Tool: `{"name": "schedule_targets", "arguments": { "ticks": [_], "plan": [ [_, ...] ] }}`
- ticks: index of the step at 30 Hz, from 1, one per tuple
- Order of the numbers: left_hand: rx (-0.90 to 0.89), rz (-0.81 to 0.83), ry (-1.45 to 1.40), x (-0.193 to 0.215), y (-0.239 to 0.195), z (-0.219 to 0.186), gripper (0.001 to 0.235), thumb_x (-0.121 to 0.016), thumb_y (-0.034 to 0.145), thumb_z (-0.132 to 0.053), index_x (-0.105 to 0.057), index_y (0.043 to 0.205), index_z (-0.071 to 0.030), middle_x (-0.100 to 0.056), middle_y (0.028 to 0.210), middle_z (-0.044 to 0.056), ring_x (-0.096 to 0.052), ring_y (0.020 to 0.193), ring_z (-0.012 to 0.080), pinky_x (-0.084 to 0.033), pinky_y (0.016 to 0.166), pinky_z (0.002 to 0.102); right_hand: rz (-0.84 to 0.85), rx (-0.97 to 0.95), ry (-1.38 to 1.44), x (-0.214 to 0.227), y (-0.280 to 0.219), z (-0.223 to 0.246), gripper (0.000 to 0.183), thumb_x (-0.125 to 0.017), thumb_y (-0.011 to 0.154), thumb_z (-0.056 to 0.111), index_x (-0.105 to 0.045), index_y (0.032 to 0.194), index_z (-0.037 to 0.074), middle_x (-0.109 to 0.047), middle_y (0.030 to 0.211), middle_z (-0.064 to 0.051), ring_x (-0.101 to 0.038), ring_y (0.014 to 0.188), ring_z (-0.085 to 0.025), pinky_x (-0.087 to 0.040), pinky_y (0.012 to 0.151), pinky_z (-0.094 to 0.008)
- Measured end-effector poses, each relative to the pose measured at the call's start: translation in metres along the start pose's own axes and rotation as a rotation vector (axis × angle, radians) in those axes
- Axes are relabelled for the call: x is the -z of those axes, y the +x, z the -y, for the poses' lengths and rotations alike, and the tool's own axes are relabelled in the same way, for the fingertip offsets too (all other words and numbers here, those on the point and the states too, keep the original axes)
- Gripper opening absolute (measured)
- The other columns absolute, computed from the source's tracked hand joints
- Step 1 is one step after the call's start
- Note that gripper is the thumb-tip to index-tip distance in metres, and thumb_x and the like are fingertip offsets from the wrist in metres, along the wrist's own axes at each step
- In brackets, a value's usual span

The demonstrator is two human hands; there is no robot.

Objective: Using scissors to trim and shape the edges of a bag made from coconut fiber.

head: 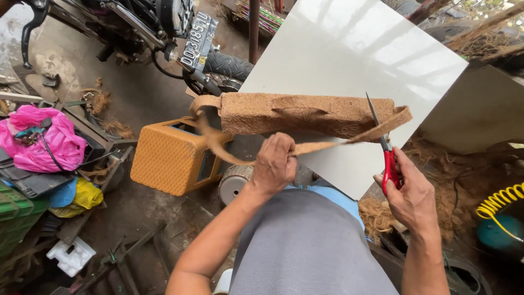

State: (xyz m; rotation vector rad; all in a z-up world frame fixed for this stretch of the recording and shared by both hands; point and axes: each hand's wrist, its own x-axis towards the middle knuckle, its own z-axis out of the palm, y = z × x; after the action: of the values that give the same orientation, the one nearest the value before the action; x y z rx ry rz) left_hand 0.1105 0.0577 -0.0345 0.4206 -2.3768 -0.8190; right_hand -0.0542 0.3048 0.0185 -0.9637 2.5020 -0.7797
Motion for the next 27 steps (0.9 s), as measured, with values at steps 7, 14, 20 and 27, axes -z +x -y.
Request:
{"name": "schedule_targets", "arguments": {
  "ticks": [7, 14, 20, 27],
  "plan": [
    [0.391, 0.159, -0.512, 0.043, 0.009, -0.043, 0.014, -0.055, 0.091, -0.017, -0.052, 0.101, -0.008, -0.056, 0.093, 0.005, -0.053, 0.078, 0.0186, -0.044, 0.072, 0.032, 0.034, -0.129, -0.002, 0.000, 0.005, 0.006, 0.070, -0.071, 0.084, 0.015, -0.049, 0.148, 0.000, -0.062, 0.130, -0.024, -0.060, 0.115, -0.031, -0.048, 0.095, -0.039],
    [0.232, 0.672, -0.347, 0.072, 0.027, -0.041, 0.032, -0.065, 0.091, -0.034, -0.050, 0.106, -0.010, -0.062, 0.084, 0.009, -0.061, 0.071, 0.0287, -0.046, 0.066, 0.042, 0.008, -0.035, -0.070, -0.001, 0.005, -0.003, 0.069, -0.070, 0.085, 0.017, -0.048, 0.149, -0.001, -0.063, 0.130, -0.024, -0.061, 0.110, -0.035, -0.048, 0.096, -0.043],
    [0.425, 1.113, -0.666, 0.170, 0.126, -0.083, 0.027, -0.066, 0.083, -0.039, -0.065, 0.097, -0.016, -0.054, 0.064, -0.005, -0.046, 0.058, 0.0065, -0.036, 0.053, 0.026, -0.045, 0.117, -0.131, 0.002, 0.005, -0.010, 0.065, -0.070, 0.087, 0.012, -0.050, 0.147, -0.005, -0.066, 0.125, -0.022, -0.064, 0.091, -0.035, -0.049, 0.086, -0.046],
    [0.146, 1.200, -0.275, 0.255, 0.200, -0.116, 0.029, -0.079, 0.077, -0.037, -0.072, 0.102, -0.024, -0.065, 0.062, -0.009, -0.053, 0.041, 0.0064, -0.039, 0.032, 0.027, -0.104, -0.005, -0.070, 0.006, 0.011, -0.011, 0.065, -0.070, 0.087, 0.009, -0.050, 0.147, -0.005, -0.065, 0.123, -0.026, -0.063, 0.106, -0.038, -0.049, 0.091, -0.044]
  ]
}}
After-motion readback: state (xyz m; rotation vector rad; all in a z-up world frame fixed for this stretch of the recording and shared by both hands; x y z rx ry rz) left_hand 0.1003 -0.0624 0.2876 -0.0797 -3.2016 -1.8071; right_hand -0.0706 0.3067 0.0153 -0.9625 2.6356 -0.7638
